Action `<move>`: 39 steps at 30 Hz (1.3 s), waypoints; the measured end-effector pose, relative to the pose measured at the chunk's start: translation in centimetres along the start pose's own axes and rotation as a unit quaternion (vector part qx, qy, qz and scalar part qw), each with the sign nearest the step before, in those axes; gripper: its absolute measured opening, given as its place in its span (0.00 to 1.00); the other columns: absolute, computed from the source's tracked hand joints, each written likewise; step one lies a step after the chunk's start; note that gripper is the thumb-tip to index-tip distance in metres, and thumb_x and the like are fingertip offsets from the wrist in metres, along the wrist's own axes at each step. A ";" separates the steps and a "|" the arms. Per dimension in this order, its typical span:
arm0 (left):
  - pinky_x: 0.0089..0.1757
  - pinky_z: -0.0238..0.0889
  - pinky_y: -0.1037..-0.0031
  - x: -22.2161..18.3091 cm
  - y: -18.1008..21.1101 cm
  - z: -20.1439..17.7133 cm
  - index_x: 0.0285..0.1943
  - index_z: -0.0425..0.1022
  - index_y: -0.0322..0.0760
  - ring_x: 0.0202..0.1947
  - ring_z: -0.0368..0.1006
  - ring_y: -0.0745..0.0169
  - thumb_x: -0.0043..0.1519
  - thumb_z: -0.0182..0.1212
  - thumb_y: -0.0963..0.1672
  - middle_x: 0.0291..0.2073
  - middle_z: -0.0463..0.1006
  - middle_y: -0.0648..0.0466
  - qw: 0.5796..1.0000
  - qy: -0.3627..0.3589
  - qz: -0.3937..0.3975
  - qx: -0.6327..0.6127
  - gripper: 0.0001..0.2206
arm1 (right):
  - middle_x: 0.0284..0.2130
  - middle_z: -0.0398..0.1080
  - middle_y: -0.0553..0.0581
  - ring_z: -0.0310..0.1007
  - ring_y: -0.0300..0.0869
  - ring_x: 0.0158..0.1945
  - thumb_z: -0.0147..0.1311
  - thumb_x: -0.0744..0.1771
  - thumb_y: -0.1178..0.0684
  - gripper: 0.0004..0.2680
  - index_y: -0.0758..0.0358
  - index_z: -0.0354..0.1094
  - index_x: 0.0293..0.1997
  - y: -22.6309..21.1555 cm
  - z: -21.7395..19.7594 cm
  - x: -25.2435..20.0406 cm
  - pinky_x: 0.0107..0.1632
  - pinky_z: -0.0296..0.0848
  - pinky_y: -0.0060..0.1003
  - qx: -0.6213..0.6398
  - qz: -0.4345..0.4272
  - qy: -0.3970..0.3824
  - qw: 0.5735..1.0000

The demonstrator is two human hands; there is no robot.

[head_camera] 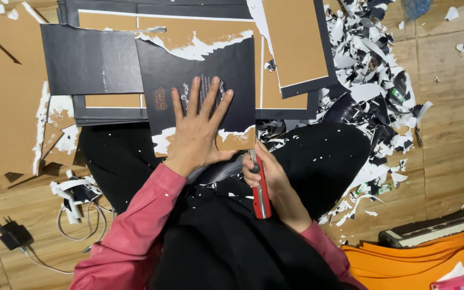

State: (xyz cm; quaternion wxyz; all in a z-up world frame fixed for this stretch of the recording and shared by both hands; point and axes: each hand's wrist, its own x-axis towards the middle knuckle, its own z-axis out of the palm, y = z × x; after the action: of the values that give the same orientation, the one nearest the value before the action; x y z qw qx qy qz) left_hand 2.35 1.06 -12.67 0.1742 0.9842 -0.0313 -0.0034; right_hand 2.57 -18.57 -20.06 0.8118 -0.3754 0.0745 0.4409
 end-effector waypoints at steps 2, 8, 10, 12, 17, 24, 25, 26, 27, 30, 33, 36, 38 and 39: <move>0.55 0.17 0.37 0.0 0.1 0.0 0.69 0.40 0.48 0.66 0.26 0.37 0.33 0.67 0.57 0.67 0.36 0.49 1.000 0.012 0.004 0.004 0.53 | 0.19 0.50 0.53 0.50 0.33 0.12 0.31 0.68 0.50 0.17 0.55 0.39 0.65 0.7 -1.4 0.4 0.11 0.57 0.25 0.047 0.009 -0.027 0.998; 0.56 0.19 0.38 -0.6 0.3 0.6 0.69 0.41 0.51 0.66 0.28 0.39 0.34 0.65 0.57 0.68 0.37 0.50 0.999 0.035 0.012 0.014 0.51 | 0.19 0.50 0.52 0.49 0.33 0.13 0.34 0.67 0.49 0.15 0.48 0.46 0.62 1.5 -2.6 0.7 0.13 0.55 0.24 0.112 0.030 -0.036 0.993; 0.56 0.20 0.38 -0.8 0.4 0.7 0.69 0.43 0.51 0.66 0.29 0.38 0.34 0.65 0.56 0.67 0.39 0.50 0.998 0.047 0.024 0.020 0.50 | 0.20 0.49 0.50 0.48 0.33 0.14 0.36 0.67 0.48 0.11 0.50 0.55 0.54 1.2 -2.4 0.7 0.14 0.53 0.23 0.149 0.064 -0.049 0.986; 0.56 0.22 0.39 -1.3 0.4 1.5 0.69 0.44 0.51 0.66 0.31 0.38 0.36 0.63 0.56 0.67 0.39 0.50 0.997 0.055 0.031 0.032 0.48 | 0.21 0.49 0.49 0.49 0.31 0.15 0.36 0.67 0.48 0.09 0.53 0.57 0.49 1.4 -3.1 0.7 0.15 0.54 0.23 0.174 0.082 -0.054 0.980; 0.56 0.29 0.41 -2.0 0.4 2.3 0.68 0.48 0.46 0.65 0.38 0.36 0.42 0.61 0.55 0.66 0.44 0.46 0.991 0.088 0.069 0.077 0.43 | 0.23 0.50 0.47 0.49 0.31 0.16 0.34 0.67 0.48 0.07 0.57 0.54 0.37 2.5 -3.9 1.6 0.17 0.52 0.23 0.156 0.077 -0.057 0.983; 0.48 0.60 0.59 -1.6 -0.9 3.7 0.60 0.62 0.46 0.53 0.64 0.47 0.56 0.52 0.43 0.55 0.66 0.49 0.943 0.216 0.143 0.211 0.20 | 0.22 0.51 0.52 0.48 0.33 0.14 0.38 0.67 0.46 0.05 0.50 0.52 0.41 3.6 -3.6 1.7 0.14 0.51 0.24 0.059 0.043 -0.012 0.997; 0.48 0.61 0.62 -1.1 -1.6 3.5 0.60 0.63 0.47 0.52 0.65 0.49 0.57 0.51 0.43 0.54 0.67 0.50 0.931 0.245 0.154 0.225 0.19 | 0.22 0.52 0.53 0.48 0.33 0.14 0.38 0.67 0.45 0.06 0.49 0.52 0.42 3.7 -3.5 1.8 0.14 0.51 0.24 0.047 0.034 -0.001 0.998; 0.48 0.61 0.62 -0.8 -1.9 1.8 0.60 0.63 0.47 0.52 0.65 0.49 0.57 0.51 0.43 0.54 0.67 0.50 0.930 0.246 0.154 0.225 0.19 | 0.22 0.52 0.53 0.48 0.33 0.14 0.38 0.67 0.45 0.06 0.49 0.52 0.42 4.2 -4.2 1.9 0.14 0.51 0.24 0.046 0.034 -0.003 0.998; 0.47 0.62 0.67 -0.4 -2.3 0.1 0.57 0.67 0.48 0.49 0.68 0.54 0.59 0.51 0.42 0.51 0.70 0.53 0.910 0.315 0.170 0.208 0.16 | 0.22 0.52 0.54 0.48 0.33 0.13 0.38 0.67 0.45 0.06 0.49 0.52 0.44 4.6 -4.8 2.1 0.13 0.51 0.24 0.039 0.030 0.005 0.999; 0.43 0.68 0.73 -0.8 -1.7 -8.0 0.52 0.71 0.41 0.42 0.75 0.58 0.61 0.54 0.39 0.44 0.76 0.51 0.887 0.397 0.190 0.138 0.11 | 0.21 0.54 0.53 0.47 0.32 0.12 0.38 0.67 0.44 0.06 0.51 0.52 0.40 2.6 -1.4 0.6 0.12 0.48 0.22 0.033 0.040 0.016 0.999; 0.36 0.68 0.71 -2.0 -1.4 -13.8 0.51 0.71 0.33 0.34 0.76 0.56 0.64 0.56 0.37 0.38 0.78 0.47 0.895 0.410 0.168 0.060 0.07 | 0.19 0.56 0.52 0.46 0.30 0.11 0.38 0.66 0.43 0.10 0.56 0.52 0.31 1.2 1.0 -0.5 0.12 0.46 0.21 0.024 0.051 0.035 0.998; 0.30 0.57 0.70 -2.8 -1.6 -16.8 0.49 0.70 0.29 0.27 0.68 0.55 0.69 0.51 0.40 0.32 0.73 0.47 0.908 0.395 0.138 0.019 0.06 | 0.19 0.56 0.52 0.46 0.30 0.11 0.39 0.66 0.42 0.14 0.62 0.54 0.25 1.7 0.1 -0.4 0.12 0.45 0.22 0.007 0.045 0.051 0.998; 0.29 0.52 0.70 -2.5 -2.4 -17.3 0.48 0.69 0.25 0.25 0.62 0.54 0.71 0.47 0.43 0.29 0.68 0.48 0.915 0.381 0.134 0.005 0.11 | 0.19 0.55 0.52 0.45 0.30 0.11 0.39 0.65 0.41 0.17 0.66 0.56 0.22 1.5 0.0 -0.8 0.12 0.44 0.22 -0.001 0.042 0.050 0.998; 0.28 0.48 0.69 -2.1 -3.1 -17.0 0.39 0.63 0.29 0.22 0.57 0.56 0.72 0.51 0.45 0.24 0.62 0.49 0.930 0.349 0.112 0.015 0.13 | 0.19 0.56 0.52 0.44 0.30 0.11 0.36 0.66 0.42 0.11 0.59 0.54 0.40 1.2 0.4 -1.3 0.12 0.44 0.21 0.005 -0.005 0.063 0.998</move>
State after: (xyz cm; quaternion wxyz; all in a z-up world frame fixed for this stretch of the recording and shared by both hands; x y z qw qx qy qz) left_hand 0.72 9.92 2.27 0.1588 0.9160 -0.0784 0.3600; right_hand 0.79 -18.77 -19.87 0.8097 -0.3986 0.1261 0.4118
